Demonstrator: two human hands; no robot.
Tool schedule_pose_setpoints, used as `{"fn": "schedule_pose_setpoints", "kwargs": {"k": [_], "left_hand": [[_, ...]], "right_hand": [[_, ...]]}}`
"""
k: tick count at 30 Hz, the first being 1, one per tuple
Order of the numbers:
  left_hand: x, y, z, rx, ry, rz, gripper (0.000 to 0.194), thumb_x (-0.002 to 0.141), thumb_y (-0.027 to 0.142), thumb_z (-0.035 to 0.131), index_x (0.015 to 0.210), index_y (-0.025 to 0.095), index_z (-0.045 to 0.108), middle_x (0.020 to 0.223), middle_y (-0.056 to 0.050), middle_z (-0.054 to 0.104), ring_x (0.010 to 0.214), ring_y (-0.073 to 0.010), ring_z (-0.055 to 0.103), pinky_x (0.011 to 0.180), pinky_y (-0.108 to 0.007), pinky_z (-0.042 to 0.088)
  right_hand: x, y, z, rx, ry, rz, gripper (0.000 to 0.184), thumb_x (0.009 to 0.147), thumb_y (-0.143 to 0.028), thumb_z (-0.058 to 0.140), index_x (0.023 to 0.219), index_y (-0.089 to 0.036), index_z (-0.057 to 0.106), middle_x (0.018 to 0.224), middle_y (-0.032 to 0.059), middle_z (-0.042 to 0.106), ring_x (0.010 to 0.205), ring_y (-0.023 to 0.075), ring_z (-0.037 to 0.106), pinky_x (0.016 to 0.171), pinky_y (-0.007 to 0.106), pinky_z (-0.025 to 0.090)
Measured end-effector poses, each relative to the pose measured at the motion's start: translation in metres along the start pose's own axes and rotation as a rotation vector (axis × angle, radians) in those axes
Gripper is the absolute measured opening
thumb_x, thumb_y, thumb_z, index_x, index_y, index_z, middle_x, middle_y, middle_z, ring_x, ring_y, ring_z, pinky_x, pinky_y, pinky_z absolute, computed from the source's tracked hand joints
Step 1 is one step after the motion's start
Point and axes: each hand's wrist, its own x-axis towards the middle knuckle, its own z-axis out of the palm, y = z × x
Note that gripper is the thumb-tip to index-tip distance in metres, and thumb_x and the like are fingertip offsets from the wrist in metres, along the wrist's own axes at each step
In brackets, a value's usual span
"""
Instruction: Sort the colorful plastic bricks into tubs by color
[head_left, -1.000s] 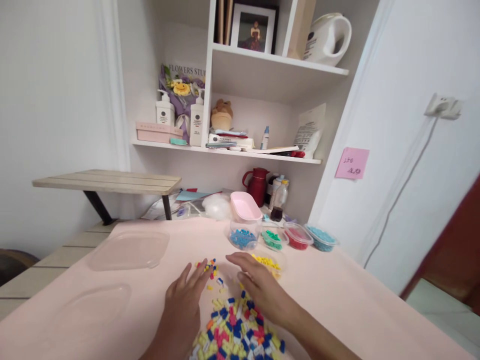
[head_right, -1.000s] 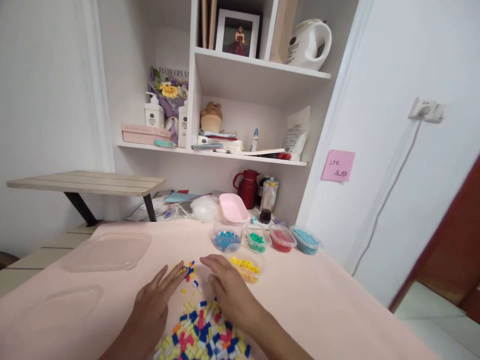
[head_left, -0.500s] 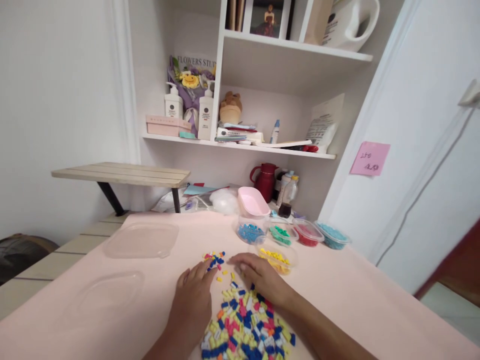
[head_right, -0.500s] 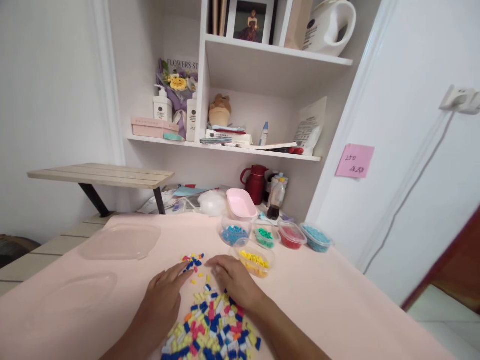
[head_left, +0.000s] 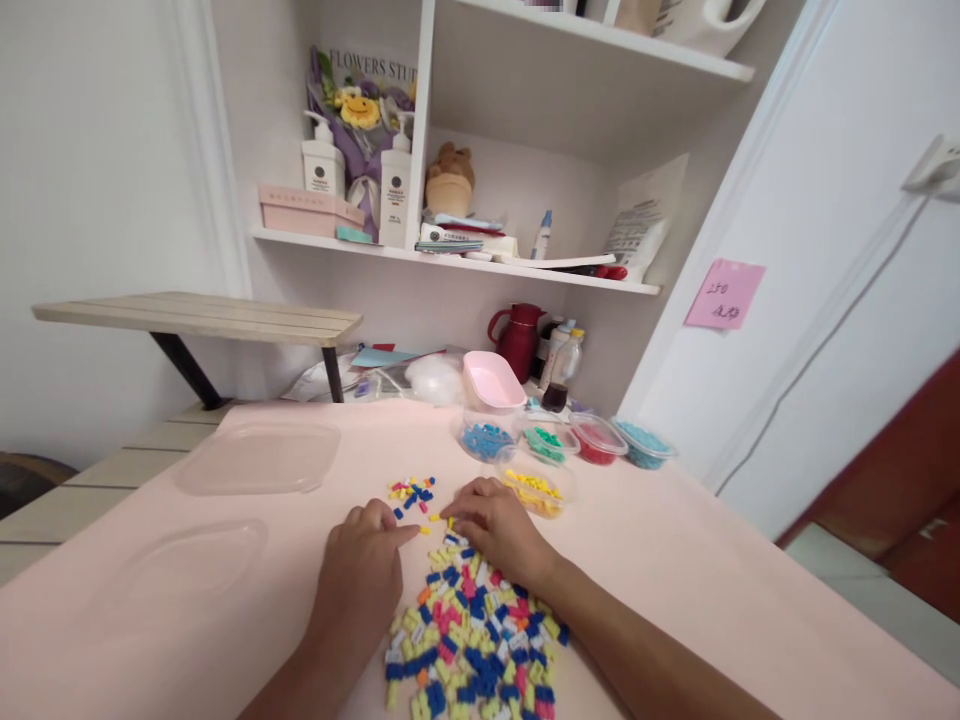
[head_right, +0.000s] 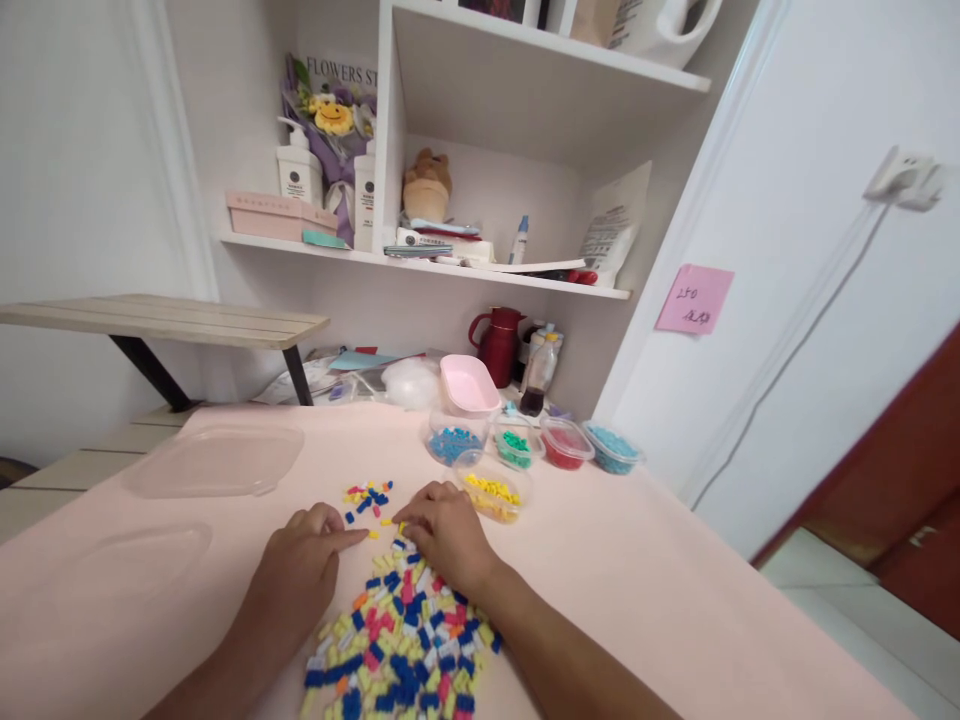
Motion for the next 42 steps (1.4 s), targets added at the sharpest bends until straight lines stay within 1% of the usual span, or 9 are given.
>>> {"fn": "schedule_pose_setpoints", "kwargs": {"k": [7, 13, 16, 20, 25, 27, 31, 33, 42], "left_hand": [[0.003, 0.000, 0.001, 0.028, -0.022, 0.051, 0.055, 0.079, 0.000, 0.041, 0.104, 0.036, 0.074, 0.096, -0.004, 0.062, 0.092, -0.0191, 0.052, 0.081, -0.033, 0.036], [0.003, -0.001, 0.000, 0.035, -0.043, 0.046, 0.056, 0.079, 0.001, 0.041, 0.110, 0.036, 0.072, 0.100, -0.005, 0.062, 0.096, -0.0206, 0.052, 0.084, -0.036, 0.036], [0.004, -0.001, 0.001, 0.033, -0.054, 0.035, 0.056, 0.080, 0.001, 0.040, 0.111, 0.034, 0.071, 0.102, -0.006, 0.062, 0.097, -0.0213, 0.052, 0.085, -0.037, 0.037], [0.007, -0.004, 0.005, 0.007, -0.051, 0.046, 0.056, 0.081, 0.000, 0.037, 0.110, 0.032, 0.072, 0.101, -0.006, 0.063, 0.098, -0.0212, 0.052, 0.087, -0.037, 0.037], [0.007, -0.005, 0.006, -0.007, -0.034, 0.057, 0.054, 0.080, 0.000, 0.038, 0.109, 0.030, 0.073, 0.100, -0.006, 0.063, 0.097, -0.0214, 0.053, 0.086, -0.037, 0.038], [0.006, -0.004, 0.006, -0.015, -0.030, 0.062, 0.054, 0.079, 0.000, 0.038, 0.108, 0.030, 0.073, 0.100, -0.006, 0.063, 0.097, -0.0210, 0.053, 0.087, -0.037, 0.038], [0.004, -0.002, 0.007, -0.035, -0.016, 0.103, 0.056, 0.077, -0.001, 0.039, 0.106, 0.032, 0.073, 0.100, -0.005, 0.063, 0.096, -0.0195, 0.052, 0.085, -0.035, 0.037], [0.003, -0.002, 0.008, -0.039, -0.012, 0.137, 0.057, 0.075, -0.001, 0.041, 0.107, 0.033, 0.073, 0.100, -0.004, 0.062, 0.095, -0.0191, 0.052, 0.084, -0.035, 0.037], [0.000, -0.003, 0.007, -0.026, -0.043, 0.167, 0.051, 0.077, 0.004, 0.044, 0.109, 0.034, 0.071, 0.102, -0.005, 0.060, 0.093, -0.0199, 0.050, 0.081, -0.036, 0.036]], "right_hand": [[0.000, -0.009, -0.006, 0.052, 0.037, -0.022, 0.009, 0.076, -0.016, 0.072, 0.078, -0.024, 0.071, 0.091, 0.0012, 0.070, 0.091, 0.0195, 0.059, 0.087, 0.034, 0.042], [0.006, -0.026, -0.062, 0.057, 0.269, -0.064, 0.008, 0.087, -0.026, 0.060, 0.086, -0.023, 0.068, 0.093, 0.0023, 0.070, 0.092, 0.0198, 0.060, 0.084, 0.033, 0.044], [0.008, -0.014, -0.088, 0.007, 0.371, 0.025, 0.012, 0.087, -0.031, 0.060, 0.086, -0.022, 0.068, 0.092, 0.0028, 0.070, 0.088, 0.0200, 0.061, 0.079, 0.033, 0.046], [0.007, 0.013, -0.101, -0.232, 0.309, 0.109, 0.015, 0.087, -0.027, 0.057, 0.086, -0.022, 0.071, 0.095, 0.0053, 0.071, 0.093, 0.0228, 0.062, 0.084, 0.037, 0.045], [0.005, 0.022, -0.092, -0.355, 0.313, 0.100, 0.028, 0.089, -0.018, 0.048, 0.106, -0.022, 0.071, 0.111, 0.0099, 0.068, 0.106, 0.0259, 0.059, 0.092, 0.042, 0.044], [0.004, 0.014, -0.082, -0.211, 0.286, 0.061, 0.029, 0.090, -0.020, 0.046, 0.106, -0.022, 0.071, 0.108, 0.0084, 0.069, 0.102, 0.0242, 0.061, 0.090, 0.040, 0.045], [0.001, -0.008, -0.050, 0.178, 0.072, 0.053, 0.027, 0.091, -0.024, 0.048, 0.106, -0.023, 0.070, 0.105, 0.0048, 0.071, 0.096, 0.0202, 0.064, 0.086, 0.033, 0.049], [0.000, -0.015, -0.033, 0.231, 0.002, 0.052, 0.029, 0.090, -0.022, 0.048, 0.110, -0.023, 0.069, 0.109, 0.0053, 0.070, 0.100, 0.0200, 0.063, 0.088, 0.033, 0.048], [0.004, 0.001, 0.004, -0.127, 0.000, -0.047, 0.027, 0.091, -0.021, 0.052, 0.111, -0.026, 0.071, 0.098, 0.0069, 0.067, 0.094, 0.0215, 0.058, 0.086, 0.036, 0.044]]}}
